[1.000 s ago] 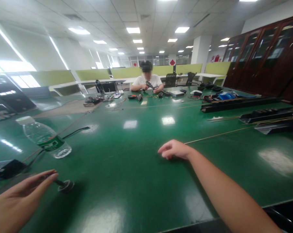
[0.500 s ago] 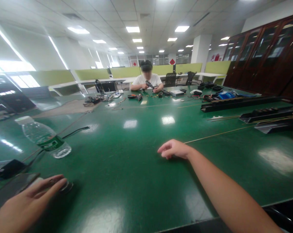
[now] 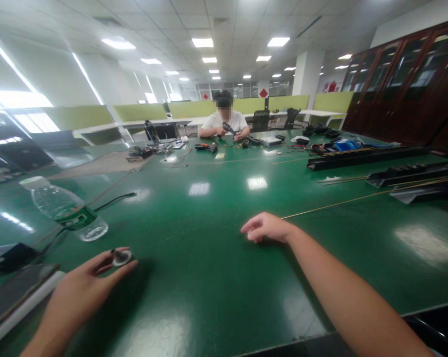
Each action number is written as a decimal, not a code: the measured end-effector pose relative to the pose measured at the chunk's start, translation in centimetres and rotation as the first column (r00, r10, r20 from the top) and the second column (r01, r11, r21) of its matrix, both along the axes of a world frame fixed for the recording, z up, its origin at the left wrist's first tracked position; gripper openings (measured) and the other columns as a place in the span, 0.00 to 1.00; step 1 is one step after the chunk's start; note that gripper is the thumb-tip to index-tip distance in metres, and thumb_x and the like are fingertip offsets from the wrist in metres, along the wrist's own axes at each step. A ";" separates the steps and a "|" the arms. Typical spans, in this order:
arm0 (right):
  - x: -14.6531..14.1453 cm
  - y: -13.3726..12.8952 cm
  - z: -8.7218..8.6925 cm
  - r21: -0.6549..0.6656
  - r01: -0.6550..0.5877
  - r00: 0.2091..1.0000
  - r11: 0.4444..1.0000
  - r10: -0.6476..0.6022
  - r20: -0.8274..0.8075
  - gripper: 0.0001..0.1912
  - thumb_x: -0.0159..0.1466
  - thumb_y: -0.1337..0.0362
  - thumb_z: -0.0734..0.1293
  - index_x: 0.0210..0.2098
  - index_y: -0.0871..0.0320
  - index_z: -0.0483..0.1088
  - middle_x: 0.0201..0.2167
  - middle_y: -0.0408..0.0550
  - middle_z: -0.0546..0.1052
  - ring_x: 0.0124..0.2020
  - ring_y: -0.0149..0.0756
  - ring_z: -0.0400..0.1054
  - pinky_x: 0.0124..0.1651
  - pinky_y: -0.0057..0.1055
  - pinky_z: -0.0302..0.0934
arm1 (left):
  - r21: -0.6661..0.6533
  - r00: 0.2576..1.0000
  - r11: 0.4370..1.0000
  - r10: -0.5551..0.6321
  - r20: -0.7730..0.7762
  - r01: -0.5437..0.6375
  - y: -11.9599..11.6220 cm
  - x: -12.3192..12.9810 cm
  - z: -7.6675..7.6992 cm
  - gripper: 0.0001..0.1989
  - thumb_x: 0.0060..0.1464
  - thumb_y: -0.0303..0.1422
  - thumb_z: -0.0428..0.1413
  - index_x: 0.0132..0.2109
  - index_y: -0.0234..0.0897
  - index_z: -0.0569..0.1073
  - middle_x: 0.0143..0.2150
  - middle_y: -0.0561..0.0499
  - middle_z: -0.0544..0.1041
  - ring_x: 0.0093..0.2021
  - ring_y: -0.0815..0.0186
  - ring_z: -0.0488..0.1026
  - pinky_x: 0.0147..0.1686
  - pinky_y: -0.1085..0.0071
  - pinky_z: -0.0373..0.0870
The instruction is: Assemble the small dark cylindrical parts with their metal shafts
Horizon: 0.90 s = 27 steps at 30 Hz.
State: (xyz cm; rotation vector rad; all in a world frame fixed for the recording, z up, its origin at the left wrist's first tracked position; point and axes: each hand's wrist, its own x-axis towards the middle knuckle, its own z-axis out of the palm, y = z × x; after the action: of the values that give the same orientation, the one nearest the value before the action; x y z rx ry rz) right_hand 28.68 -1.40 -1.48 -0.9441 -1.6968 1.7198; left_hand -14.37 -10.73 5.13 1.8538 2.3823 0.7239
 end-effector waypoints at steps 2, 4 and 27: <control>-0.1 0.0 0.0 0.000 0.008 1.000 1.000 -0.008 -0.014 0.21 0.51 0.64 0.76 0.44 0.63 0.77 0.29 0.46 0.77 0.25 0.28 0.69 0.27 0.25 0.61 | -0.037 0.993 0.995 -0.086 0.085 0.089 1.2 3.4 1.3 0.25 0.43 0.53 0.59 0.45 0.44 0.78 0.43 0.53 0.81 0.48 0.52 0.77 0.48 0.59 0.73; -0.2 0.0 -0.1 0.001 0.027 0.999 1.000 -0.027 -0.038 0.22 0.50 0.65 0.76 0.44 0.63 0.76 0.29 0.45 0.76 0.24 0.28 0.69 0.26 0.25 0.61 | -0.034 0.967 0.975 -0.211 0.146 0.218 2.7 6.5 1.8 0.27 0.42 0.52 0.60 0.46 0.42 0.77 0.44 0.50 0.81 0.48 0.52 0.76 0.51 0.59 0.71; -3.0 -2.2 0.6 0.704 0.088 0.923 0.705 -0.323 0.209 0.20 0.54 0.70 0.71 0.47 0.56 0.72 0.41 0.48 0.76 0.34 0.35 0.70 0.40 0.32 0.63 | 0.239 0.570 0.610 -0.792 0.220 0.756 7.6 17.7 -4.8 0.13 0.53 0.35 0.62 0.46 0.41 0.77 0.41 0.49 0.79 0.41 0.64 0.75 0.43 0.68 0.70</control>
State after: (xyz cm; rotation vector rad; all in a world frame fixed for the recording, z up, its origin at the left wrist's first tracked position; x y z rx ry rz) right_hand 25.66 -3.56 -0.86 -1.0195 -2.1045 0.6813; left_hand 3.38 -3.11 0.33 2.3152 1.1181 0.9358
